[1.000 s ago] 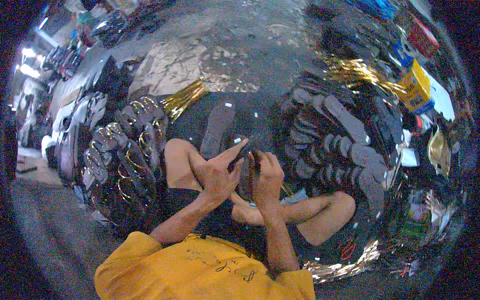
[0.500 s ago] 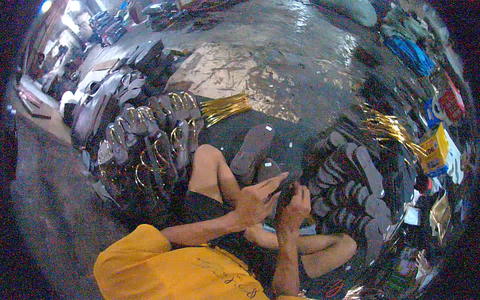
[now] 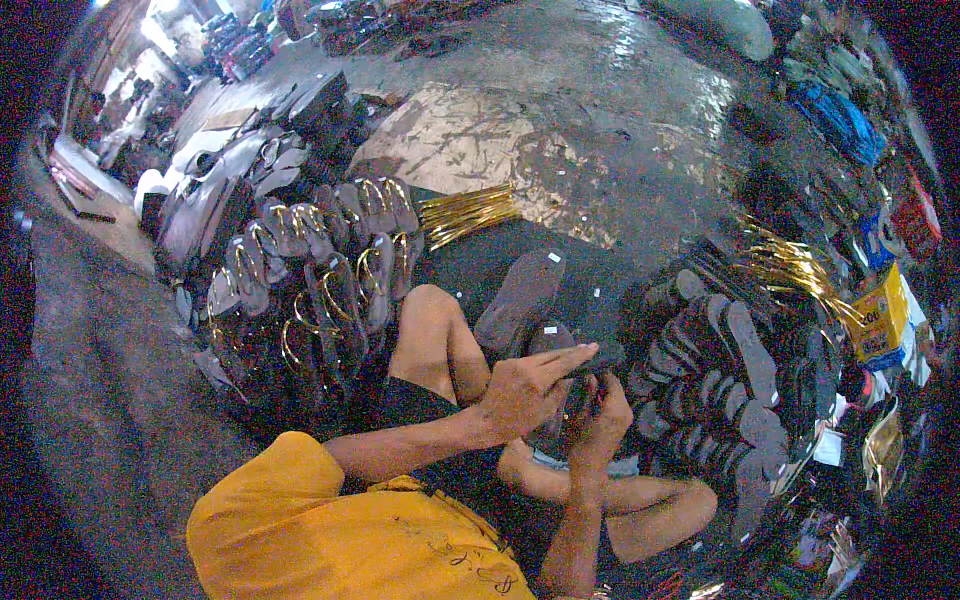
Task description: The person sits on the floor and attaches a gold ribbon to the sole of a brown slipper. They repeatedly wrap the ribbon around the slipper's heel area and secure it by hand.
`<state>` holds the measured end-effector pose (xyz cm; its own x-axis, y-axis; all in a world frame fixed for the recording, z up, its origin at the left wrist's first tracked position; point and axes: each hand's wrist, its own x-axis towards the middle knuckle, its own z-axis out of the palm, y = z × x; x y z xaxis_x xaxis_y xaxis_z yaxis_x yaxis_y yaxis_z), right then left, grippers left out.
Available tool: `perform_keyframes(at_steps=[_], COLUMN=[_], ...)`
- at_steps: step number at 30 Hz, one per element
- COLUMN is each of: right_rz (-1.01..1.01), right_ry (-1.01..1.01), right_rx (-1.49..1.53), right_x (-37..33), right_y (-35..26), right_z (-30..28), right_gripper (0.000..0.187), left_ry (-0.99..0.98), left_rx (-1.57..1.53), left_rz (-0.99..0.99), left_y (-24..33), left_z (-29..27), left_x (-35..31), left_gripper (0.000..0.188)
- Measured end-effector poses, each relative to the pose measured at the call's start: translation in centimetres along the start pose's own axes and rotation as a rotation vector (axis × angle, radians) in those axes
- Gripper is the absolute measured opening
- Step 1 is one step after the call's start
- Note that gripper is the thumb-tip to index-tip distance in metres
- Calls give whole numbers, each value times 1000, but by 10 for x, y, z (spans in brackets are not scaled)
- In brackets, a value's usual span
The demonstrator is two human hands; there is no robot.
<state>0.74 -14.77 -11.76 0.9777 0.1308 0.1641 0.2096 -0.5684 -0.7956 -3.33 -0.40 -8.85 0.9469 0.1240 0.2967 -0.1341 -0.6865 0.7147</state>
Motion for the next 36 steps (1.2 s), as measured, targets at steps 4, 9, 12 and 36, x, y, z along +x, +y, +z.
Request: perform_keyframes(at_steps=[4, 9, 12, 36], right_rz=[-160, -47, -33, -274], right_ry=[-29, -20, -28, 164], right_rx=[88, 96, 56, -229], right_x=[-4, -7, -9, 29], right_y=[13, 18, 4, 4], right_z=[-4, 1, -11, -51], right_gripper=[14, 7, 5, 35], left_ry=[-25, -16, -44, -158], left_rx=[16, 32, 52, -43], left_rz=[18, 48, 86, -196], left_y=[-3, 5, 13, -32], left_z=[1, -7, -8, -40], left_x=[-5, 4, 5, 8], left_gripper=[53, 57, 62, 77])
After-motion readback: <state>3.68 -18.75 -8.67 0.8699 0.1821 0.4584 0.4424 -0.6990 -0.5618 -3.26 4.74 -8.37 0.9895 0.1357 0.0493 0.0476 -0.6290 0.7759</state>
